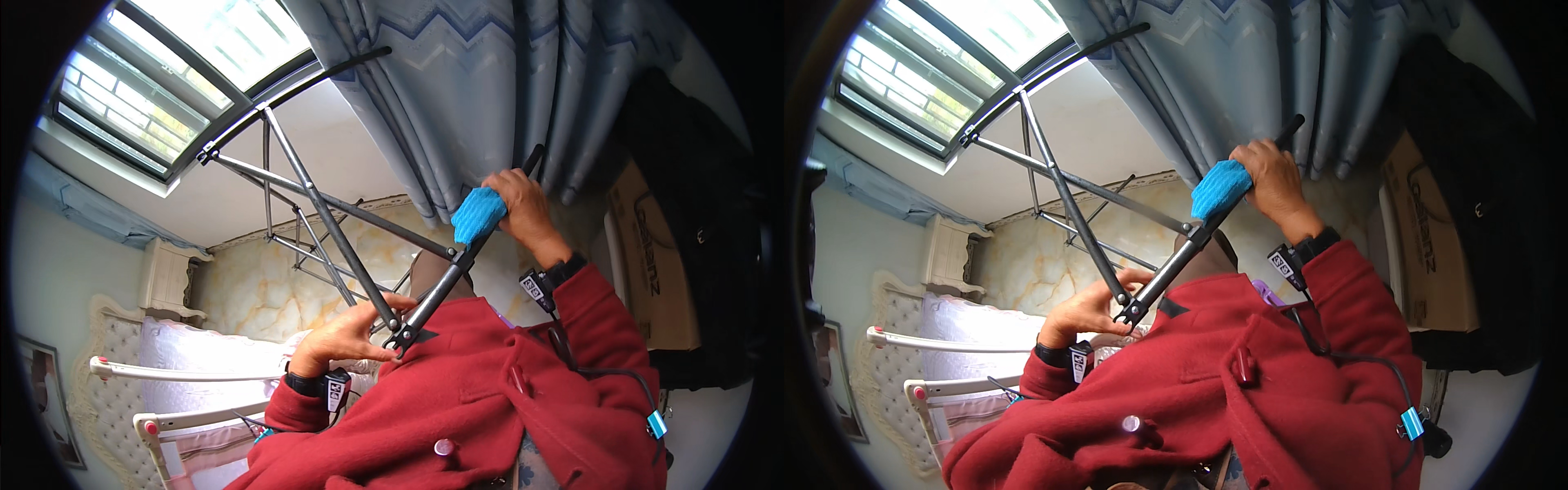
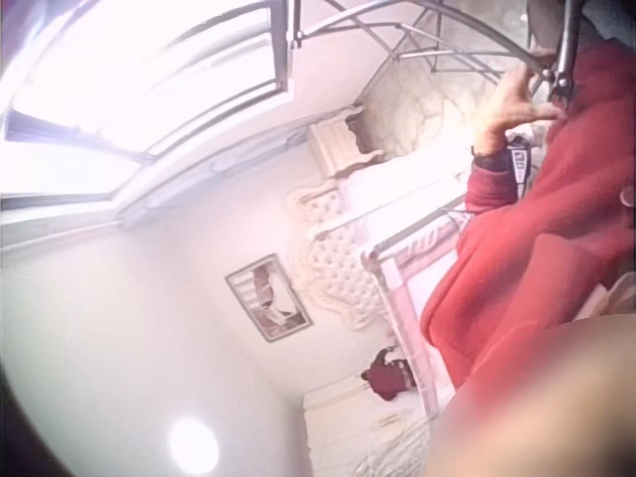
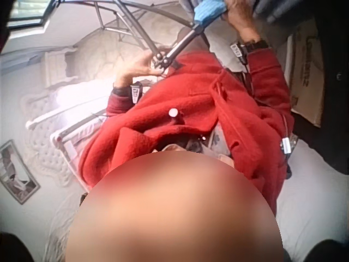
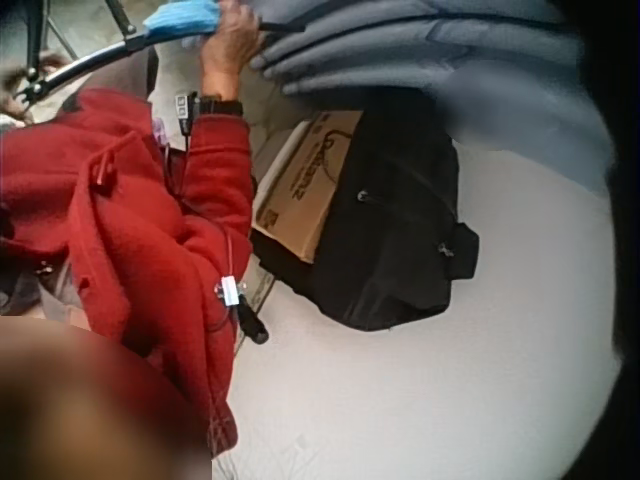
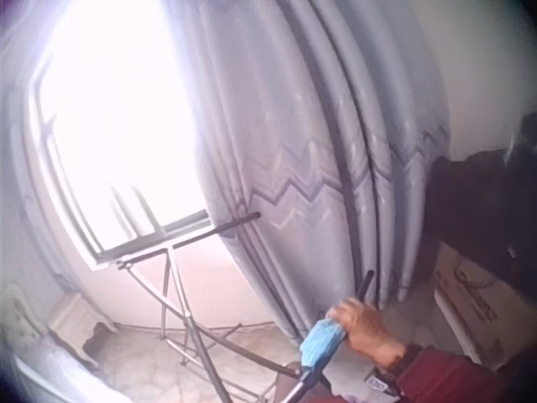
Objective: The person removes a folded metal drying rack from a black bag, unfolds it, and wipes the frame with a blue cloth. The rack is expanded into its full shape and held upright while the person continues to clean the bars.
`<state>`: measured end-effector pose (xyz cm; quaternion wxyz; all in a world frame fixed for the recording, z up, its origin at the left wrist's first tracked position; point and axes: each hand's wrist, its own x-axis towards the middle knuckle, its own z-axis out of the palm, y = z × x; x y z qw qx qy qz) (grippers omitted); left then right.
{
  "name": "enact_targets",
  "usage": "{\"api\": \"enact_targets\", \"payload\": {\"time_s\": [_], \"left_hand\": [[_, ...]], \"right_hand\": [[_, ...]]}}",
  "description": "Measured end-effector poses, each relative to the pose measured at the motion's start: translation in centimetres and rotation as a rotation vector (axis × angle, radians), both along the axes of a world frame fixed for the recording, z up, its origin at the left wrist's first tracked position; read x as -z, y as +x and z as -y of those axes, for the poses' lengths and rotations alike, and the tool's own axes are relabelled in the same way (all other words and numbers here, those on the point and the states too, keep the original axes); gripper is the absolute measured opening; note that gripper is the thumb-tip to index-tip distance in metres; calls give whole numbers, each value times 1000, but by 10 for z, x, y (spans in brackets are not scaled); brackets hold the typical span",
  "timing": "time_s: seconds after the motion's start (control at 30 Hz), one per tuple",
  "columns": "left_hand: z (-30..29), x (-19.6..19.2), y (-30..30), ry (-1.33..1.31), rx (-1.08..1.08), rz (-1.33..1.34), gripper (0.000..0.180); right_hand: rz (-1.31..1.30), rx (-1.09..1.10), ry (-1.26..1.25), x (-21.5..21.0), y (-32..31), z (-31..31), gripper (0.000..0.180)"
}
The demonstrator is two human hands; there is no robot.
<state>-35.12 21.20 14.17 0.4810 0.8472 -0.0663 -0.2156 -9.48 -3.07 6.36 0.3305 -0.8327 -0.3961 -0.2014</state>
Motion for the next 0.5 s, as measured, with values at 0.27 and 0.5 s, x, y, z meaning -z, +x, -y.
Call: {"api": "enact_targets", "payload": {"time_s": [0.27,0.5], "left_hand": [[-27,-14,20,-164,6,159,84],[8,32,26,-275,16,126,22]], "right_hand": [[-12,-88,38,-9,7,-15,42],[41,-83,-121,-33,7,-35,39]]}}
